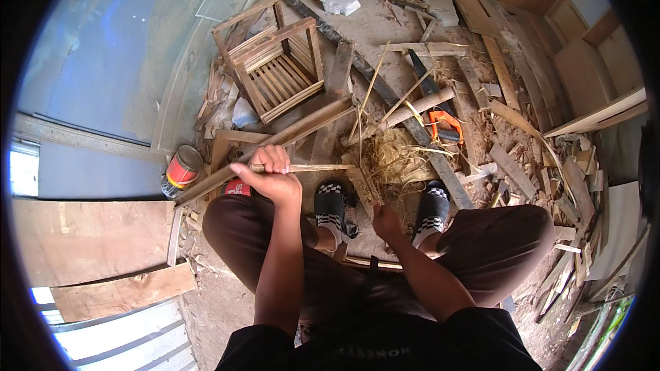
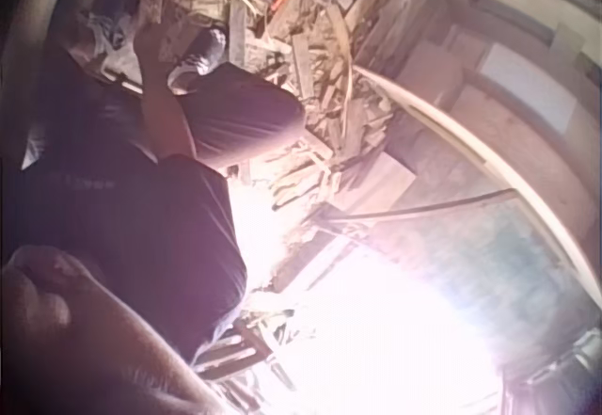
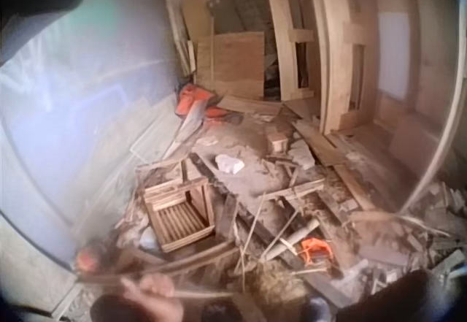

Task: The person sits on the floor and uses a knife to shave thin strips from bamboo sticks. They repeatedly hold the stick and scrape the blade along its length to remove the outer layer, then fit the finished stick into a wooden frame.

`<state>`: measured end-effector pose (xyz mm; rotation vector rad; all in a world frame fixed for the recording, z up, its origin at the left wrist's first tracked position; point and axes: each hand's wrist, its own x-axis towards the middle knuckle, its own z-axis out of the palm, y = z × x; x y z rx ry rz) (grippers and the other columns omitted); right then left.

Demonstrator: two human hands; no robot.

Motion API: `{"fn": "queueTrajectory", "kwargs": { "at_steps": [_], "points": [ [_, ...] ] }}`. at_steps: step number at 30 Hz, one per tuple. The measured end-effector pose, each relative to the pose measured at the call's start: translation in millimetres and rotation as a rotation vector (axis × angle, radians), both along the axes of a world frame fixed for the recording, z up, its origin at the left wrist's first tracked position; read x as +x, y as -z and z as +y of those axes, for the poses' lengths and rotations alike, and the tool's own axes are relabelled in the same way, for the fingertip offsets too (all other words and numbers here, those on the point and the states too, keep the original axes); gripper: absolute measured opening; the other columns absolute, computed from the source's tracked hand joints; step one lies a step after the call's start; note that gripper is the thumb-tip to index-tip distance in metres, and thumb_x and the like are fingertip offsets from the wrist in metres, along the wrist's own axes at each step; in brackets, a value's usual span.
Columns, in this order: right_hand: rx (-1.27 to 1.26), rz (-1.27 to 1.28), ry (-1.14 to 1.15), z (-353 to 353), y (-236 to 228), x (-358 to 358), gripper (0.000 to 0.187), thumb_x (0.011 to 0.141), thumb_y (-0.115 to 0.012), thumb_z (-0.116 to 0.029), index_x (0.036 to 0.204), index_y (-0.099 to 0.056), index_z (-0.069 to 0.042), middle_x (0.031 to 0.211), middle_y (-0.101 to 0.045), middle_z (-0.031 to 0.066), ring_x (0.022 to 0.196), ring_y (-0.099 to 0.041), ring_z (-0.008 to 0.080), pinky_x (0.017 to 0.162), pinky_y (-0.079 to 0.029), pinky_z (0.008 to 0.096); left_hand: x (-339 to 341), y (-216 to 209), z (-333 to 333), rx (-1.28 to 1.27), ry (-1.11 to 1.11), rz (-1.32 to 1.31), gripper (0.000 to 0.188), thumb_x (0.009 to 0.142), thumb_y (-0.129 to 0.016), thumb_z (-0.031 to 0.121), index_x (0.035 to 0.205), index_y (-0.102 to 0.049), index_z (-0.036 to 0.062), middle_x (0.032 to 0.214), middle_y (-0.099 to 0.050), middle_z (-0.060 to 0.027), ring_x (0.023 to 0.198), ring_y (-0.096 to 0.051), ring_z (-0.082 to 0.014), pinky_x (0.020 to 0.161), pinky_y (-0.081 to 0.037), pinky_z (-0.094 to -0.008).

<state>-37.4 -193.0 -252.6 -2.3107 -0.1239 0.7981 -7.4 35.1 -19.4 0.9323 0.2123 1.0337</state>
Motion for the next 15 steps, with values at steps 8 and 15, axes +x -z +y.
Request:
{"fn": "queueTrajectory", "kwargs": {
  "at_steps": [8,15],
  "points": [
    [0.601,0.323,0.332,47,-50,-11,0.052,0.108,-0.041,-0.046,0.092,-0.059,0.000,0.062,-0.051,0.0064,0.053,-0.054,0.0125,0.043,-0.040,0.0318,-10,7,0,0.144,0.162,-0.009,0.055,0.107,-0.032,0.037,0.057,-0.027,0.0146,0.052,-0.028,0.0014,0.049,-0.024,-0.0120,0.051,-0.023,-0.0294],
    [0.584,0.076,0.289,57,-32,-11,0.049,0.109,-0.042,-0.040,0.091,-0.058,0.002,0.067,-0.054,0.0105,0.057,-0.054,0.0199,0.052,-0.044,0.0372,-11,5,1,0.120,0.207,-0.026,0.053,0.106,-0.032,0.036,0.057,-0.027,0.0149,0.052,-0.027,0.0013,0.048,-0.022,-0.0121,0.050,-0.022,-0.0293]
  ]
}}
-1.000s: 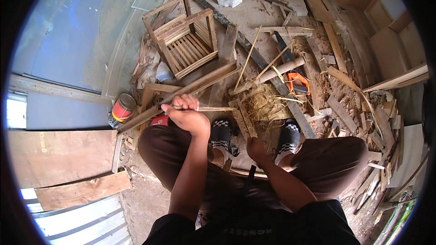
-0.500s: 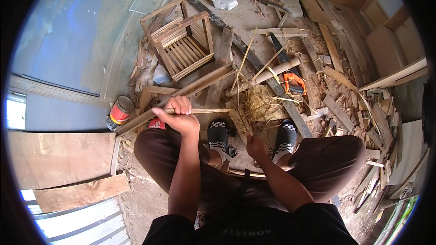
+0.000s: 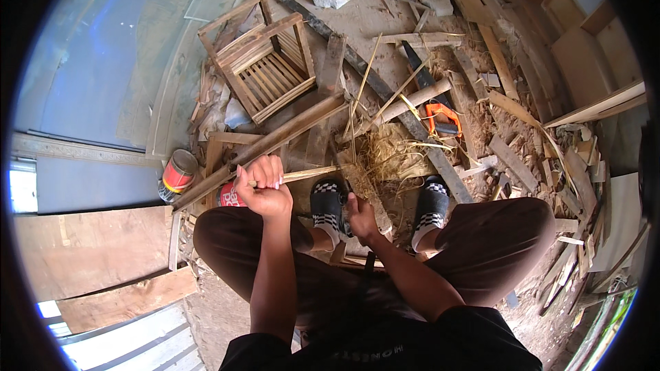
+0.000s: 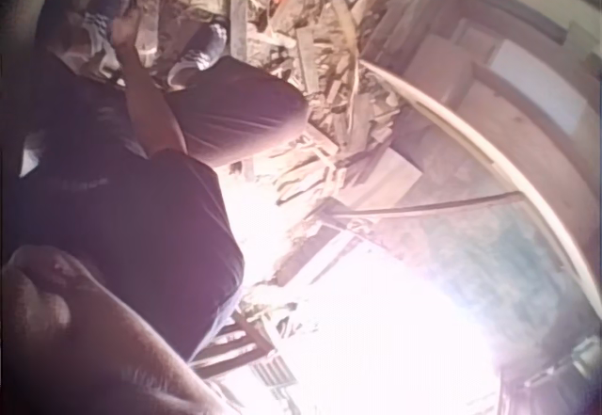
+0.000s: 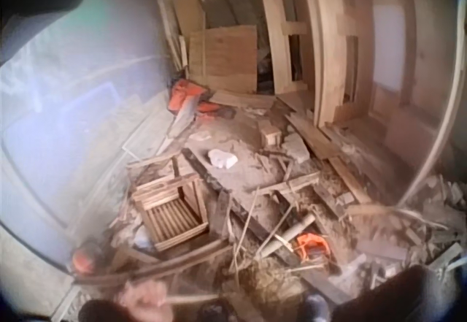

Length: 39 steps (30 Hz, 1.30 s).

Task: The person sits on the floor and uses a knife to shave thin strips from bamboo sticks. They repeatedly hold the stick and scrape the blade along its length to remove the outer layer, then fit the finished stick into a wooden frame.

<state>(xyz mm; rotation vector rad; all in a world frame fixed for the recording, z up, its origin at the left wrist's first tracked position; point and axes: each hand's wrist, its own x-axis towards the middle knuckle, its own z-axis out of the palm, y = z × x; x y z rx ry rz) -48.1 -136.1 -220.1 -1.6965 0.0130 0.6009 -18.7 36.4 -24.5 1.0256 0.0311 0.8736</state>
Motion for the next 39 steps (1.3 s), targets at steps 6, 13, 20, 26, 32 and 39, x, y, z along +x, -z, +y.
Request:
{"fn": "queueTrajectory", "kwargs": {
  "at_steps": [6,13,20,26,32,39],
  "points": [
    [-0.038,-0.262,-0.036,16,-18,3,0.042,0.107,-0.045,-0.033,0.093,-0.060,0.004,0.074,-0.061,0.0232,0.065,-0.059,0.0376,0.063,-0.047,0.0431,7,1,6,-0.029,0.029,-0.006,0.053,0.105,-0.034,0.037,0.057,-0.027,0.0153,0.051,-0.026,0.0013,0.047,-0.021,-0.0123,0.049,-0.021,-0.0291],
    [-0.094,-0.169,-0.085,16,-29,9,0.041,0.106,-0.047,-0.036,0.100,-0.064,0.000,0.080,-0.064,0.0294,0.082,-0.063,0.0499,0.071,-0.050,0.0536,10,1,23,-0.156,-0.076,0.049,0.054,0.103,-0.039,0.041,0.057,-0.027,0.0160,0.050,-0.026,0.0000,0.045,-0.025,-0.0121,0.045,-0.024,-0.0280],
    [-0.116,-0.155,-0.064,14,-18,8,0.040,0.105,-0.047,-0.037,0.098,-0.066,-0.002,0.079,-0.065,0.0291,0.078,-0.065,0.0502,0.065,-0.051,0.0550,16,1,8,-0.065,0.001,0.016,0.052,0.102,-0.039,0.039,0.057,-0.027,0.0160,0.051,-0.027,-0.0001,0.045,-0.025,-0.0121,0.045,-0.024,-0.0278],
    [-0.137,-0.188,-0.101,22,-52,10,0.038,0.104,-0.051,-0.037,0.104,-0.067,-0.002,0.076,-0.066,0.0277,0.077,-0.064,0.0508,0.066,-0.051,0.0562,17,1,15,-0.124,-0.042,0.050,0.052,0.102,-0.039,0.038,0.057,-0.028,0.0156,0.051,-0.026,-0.0002,0.046,-0.026,-0.0124,0.046,-0.024,-0.0279],
    [-0.106,-0.247,-0.133,14,-30,1,0.034,0.103,-0.052,-0.033,0.100,-0.066,-0.002,0.071,-0.064,0.0261,0.071,-0.066,0.0477,0.062,-0.051,0.0542,20,-2,4,-0.060,-0.015,0.030,0.051,0.103,-0.038,0.035,0.057,-0.028,0.0153,0.050,-0.025,0.0005,0.045,-0.022,-0.0125,0.047,-0.022,-0.0283],
    [-0.120,-0.255,-0.078,20,-49,-4,0.035,0.104,-0.051,-0.037,0.103,-0.065,-0.005,0.071,-0.064,0.0258,0.069,-0.065,0.0483,0.060,-0.051,0.0551,24,-2,2,-0.088,-0.178,0.096,0.050,0.101,-0.041,0.038,0.058,-0.026,0.0161,0.052,-0.025,-0.0005,0.044,-0.025,-0.0133,0.044,-0.023,-0.0282]
  ]
}}
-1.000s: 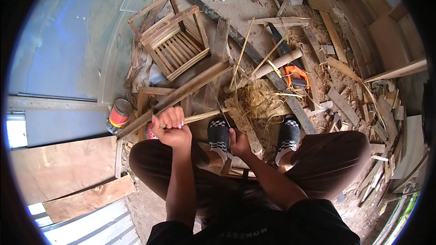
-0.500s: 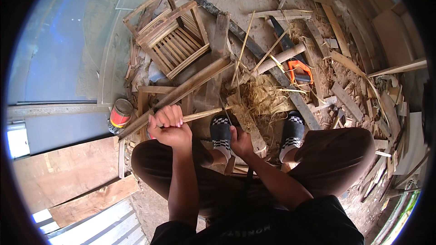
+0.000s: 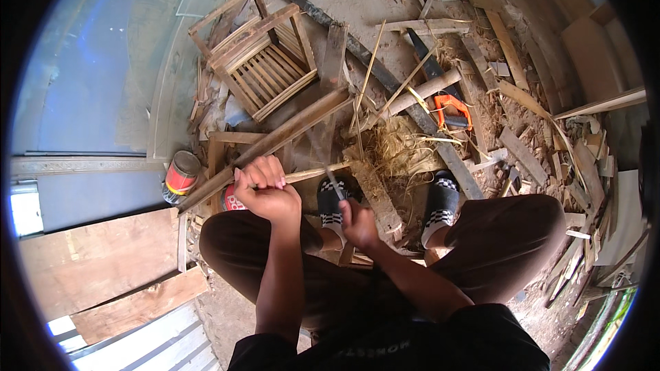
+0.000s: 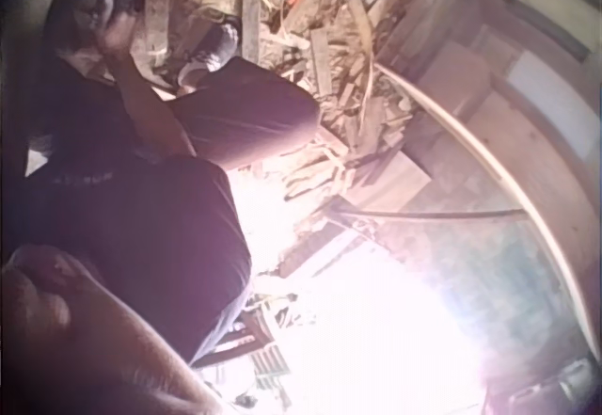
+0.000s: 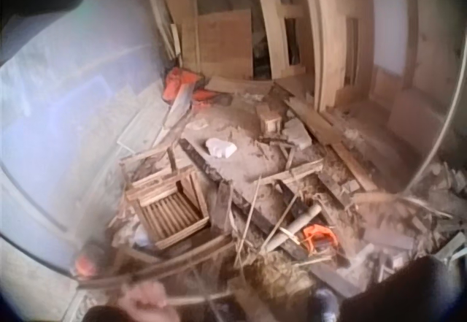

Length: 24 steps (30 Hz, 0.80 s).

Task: The person sits on the floor and uses a knife to shave thin strips from bamboo sticks. They repeatedly hold the stick and scrape the blade along its length to remove the outer layer, then fit the finished stick into a wooden frame.

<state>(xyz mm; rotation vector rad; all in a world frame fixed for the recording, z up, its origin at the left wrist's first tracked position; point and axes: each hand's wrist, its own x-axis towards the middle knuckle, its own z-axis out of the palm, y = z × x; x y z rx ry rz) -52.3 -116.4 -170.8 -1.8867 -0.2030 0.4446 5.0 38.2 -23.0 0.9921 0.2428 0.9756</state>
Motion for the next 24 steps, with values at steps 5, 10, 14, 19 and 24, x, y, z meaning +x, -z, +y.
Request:
{"fn": "queueTrajectory", "kwargs": {
  "at_steps": [5,10,14,19,24],
  "points": [
    [0.000,-0.028,-0.117,4,-15,8,0.031,0.102,-0.054,-0.035,0.102,-0.063,-0.006,0.077,-0.066,0.0258,0.074,-0.065,0.0489,0.064,-0.052,0.0543,-2,1,-9,0.017,-0.026,0.005,0.049,0.102,-0.039,0.034,0.059,-0.025,0.0156,0.052,-0.025,-0.0008,0.045,-0.024,-0.0133,0.044,-0.022,-0.0282],
    [-0.192,0.195,-0.018,-23,39,21,0.043,0.105,-0.046,-0.040,0.106,-0.070,-0.004,0.081,-0.068,0.0271,0.078,-0.066,0.0496,0.067,-0.053,0.0549,9,-9,-19,0.025,-0.091,0.002,0.048,0.104,-0.035,0.026,0.058,-0.025,0.0138,0.052,-0.024,-0.0011,0.046,-0.024,-0.0138,0.046,-0.023,-0.0292],
    [0.044,0.025,-0.020,0,-11,6,0.033,0.104,-0.051,-0.034,0.107,-0.067,-0.005,0.078,-0.067,0.0266,0.077,-0.066,0.0488,0.065,-0.052,0.0546,14,-12,-21,0.021,-0.177,0.036,0.046,0.102,-0.034,0.021,0.058,-0.024,0.0131,0.052,-0.024,-0.0013,0.047,-0.024,-0.0140,0.047,-0.023,-0.0288],
    [0.161,-0.038,-0.037,1,-12,11,0.030,0.104,-0.052,-0.030,0.102,-0.063,-0.003,0.078,-0.065,0.0260,0.075,-0.064,0.0505,0.062,-0.050,0.0545,16,-13,-30,-0.049,-0.209,0.068,0.044,0.101,-0.035,0.018,0.058,-0.024,0.0131,0.052,-0.024,-0.0014,0.047,-0.024,-0.0141,0.047,-0.022,-0.0291],
    [-0.105,0.164,0.012,-23,41,19,0.051,0.107,-0.042,-0.040,0.089,-0.062,0.003,0.070,-0.060,0.0267,0.065,-0.060,0.0492,0.057,-0.047,0.0477,20,-18,-27,-0.031,-0.250,0.083,0.048,0.105,-0.034,0.023,0.059,-0.024,0.0137,0.052,-0.024,-0.0009,0.047,-0.023,-0.0129,0.046,-0.022,-0.0287]
  ]
}}
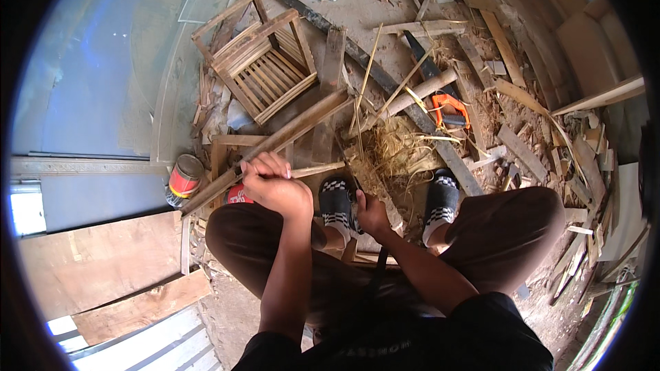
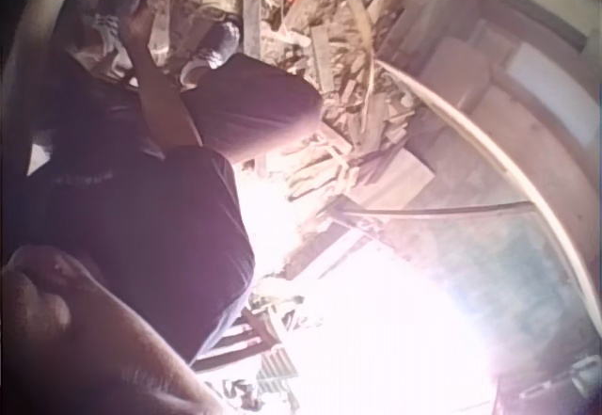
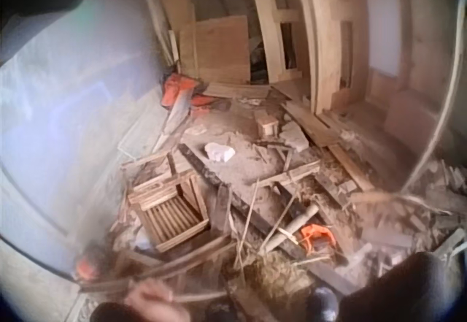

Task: The person sits on the floor and uses a knife to shave thin strips from bamboo sticks. They repeatedly hold the stick and scrape the blade along its length to remove the outer layer, then fit the finished stick into a wooden frame.

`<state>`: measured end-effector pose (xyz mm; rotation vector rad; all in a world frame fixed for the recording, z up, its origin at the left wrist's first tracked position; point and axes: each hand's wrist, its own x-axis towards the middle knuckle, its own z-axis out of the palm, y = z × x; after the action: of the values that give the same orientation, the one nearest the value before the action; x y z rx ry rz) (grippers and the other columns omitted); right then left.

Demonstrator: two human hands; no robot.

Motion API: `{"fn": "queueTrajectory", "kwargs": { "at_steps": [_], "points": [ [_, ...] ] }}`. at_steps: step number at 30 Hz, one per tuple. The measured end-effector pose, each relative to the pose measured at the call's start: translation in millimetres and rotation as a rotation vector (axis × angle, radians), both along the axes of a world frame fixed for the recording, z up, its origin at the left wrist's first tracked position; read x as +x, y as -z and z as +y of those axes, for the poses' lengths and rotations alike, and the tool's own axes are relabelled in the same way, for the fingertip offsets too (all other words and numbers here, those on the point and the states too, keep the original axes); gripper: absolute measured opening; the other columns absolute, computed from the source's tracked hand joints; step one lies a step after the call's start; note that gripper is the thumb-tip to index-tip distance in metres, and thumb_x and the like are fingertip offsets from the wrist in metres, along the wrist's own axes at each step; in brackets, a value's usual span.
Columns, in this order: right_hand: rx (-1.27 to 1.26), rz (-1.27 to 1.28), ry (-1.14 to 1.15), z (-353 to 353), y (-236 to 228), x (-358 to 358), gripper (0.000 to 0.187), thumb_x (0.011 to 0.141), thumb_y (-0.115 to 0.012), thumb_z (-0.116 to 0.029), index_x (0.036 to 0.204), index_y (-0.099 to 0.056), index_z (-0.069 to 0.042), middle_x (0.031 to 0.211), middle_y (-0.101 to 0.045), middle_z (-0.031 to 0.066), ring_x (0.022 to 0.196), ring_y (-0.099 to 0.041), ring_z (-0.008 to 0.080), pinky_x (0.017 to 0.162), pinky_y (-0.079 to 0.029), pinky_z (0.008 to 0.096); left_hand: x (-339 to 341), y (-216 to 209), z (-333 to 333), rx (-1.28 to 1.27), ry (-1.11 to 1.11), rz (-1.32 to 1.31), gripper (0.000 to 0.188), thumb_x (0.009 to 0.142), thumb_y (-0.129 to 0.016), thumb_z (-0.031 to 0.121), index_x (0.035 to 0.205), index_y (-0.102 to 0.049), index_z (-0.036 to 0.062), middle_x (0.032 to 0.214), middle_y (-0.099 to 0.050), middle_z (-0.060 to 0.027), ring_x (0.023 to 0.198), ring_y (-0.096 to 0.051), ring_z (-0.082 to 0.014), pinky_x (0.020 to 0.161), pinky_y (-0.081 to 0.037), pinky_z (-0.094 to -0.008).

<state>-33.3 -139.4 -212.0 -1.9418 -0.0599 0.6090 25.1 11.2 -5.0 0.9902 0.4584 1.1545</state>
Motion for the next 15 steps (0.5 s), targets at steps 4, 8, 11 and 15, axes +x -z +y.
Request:
{"fn": "queueTrajectory", "kwargs": {
  "at_steps": [4,8,11,15],
  "points": [
    [0.119,-0.155,-0.007,20,-37,-17,0.037,0.105,-0.047,-0.036,0.106,-0.065,-0.004,0.078,-0.065,0.0297,0.076,-0.064,0.0515,0.064,-0.050,0.0582,1,0,-4,0.022,-0.061,0.079,0.054,0.108,-0.035,0.036,0.060,-0.023,0.0137,0.053,-0.024,-0.0004,0.047,-0.023,-0.0130,0.048,-0.022,-0.0289],
    [0.241,-0.200,-0.151,26,-78,-6,0.038,0.104,-0.048,-0.037,0.101,-0.065,-0.002,0.077,-0.065,0.0293,0.076,-0.064,0.0515,0.065,-0.051,0.0571,-5,7,-4,-0.030,0.010,-0.037,0.056,0.107,-0.033,0.045,0.062,-0.024,0.0139,0.055,-0.024,0.0004,0.049,-0.022,-0.0122,0.049,-0.020,-0.0287],
    [0.027,0.045,0.137,12,12,-12,0.045,0.105,-0.045,-0.040,0.096,-0.066,-0.001,0.078,-0.065,0.0293,0.078,-0.064,0.0516,0.067,-0.051,0.0568,0,10,-9,0.057,0.113,-0.152,0.057,0.106,-0.032,0.050,0.063,-0.025,0.0144,0.056,-0.025,0.0006,0.051,-0.022,-0.0121,0.050,-0.020,-0.0283],
    [-0.058,0.024,-0.014,-3,-4,-3,0.055,0.106,-0.041,-0.044,0.087,-0.064,0.002,0.076,-0.061,0.0291,0.076,-0.062,0.0515,0.067,-0.050,0.0516,1,11,-3,-0.002,0.026,-0.031,0.056,0.107,-0.031,0.049,0.064,-0.026,0.0143,0.057,-0.027,0.0006,0.052,-0.022,-0.0117,0.051,-0.021,-0.0279]
  ]
}}
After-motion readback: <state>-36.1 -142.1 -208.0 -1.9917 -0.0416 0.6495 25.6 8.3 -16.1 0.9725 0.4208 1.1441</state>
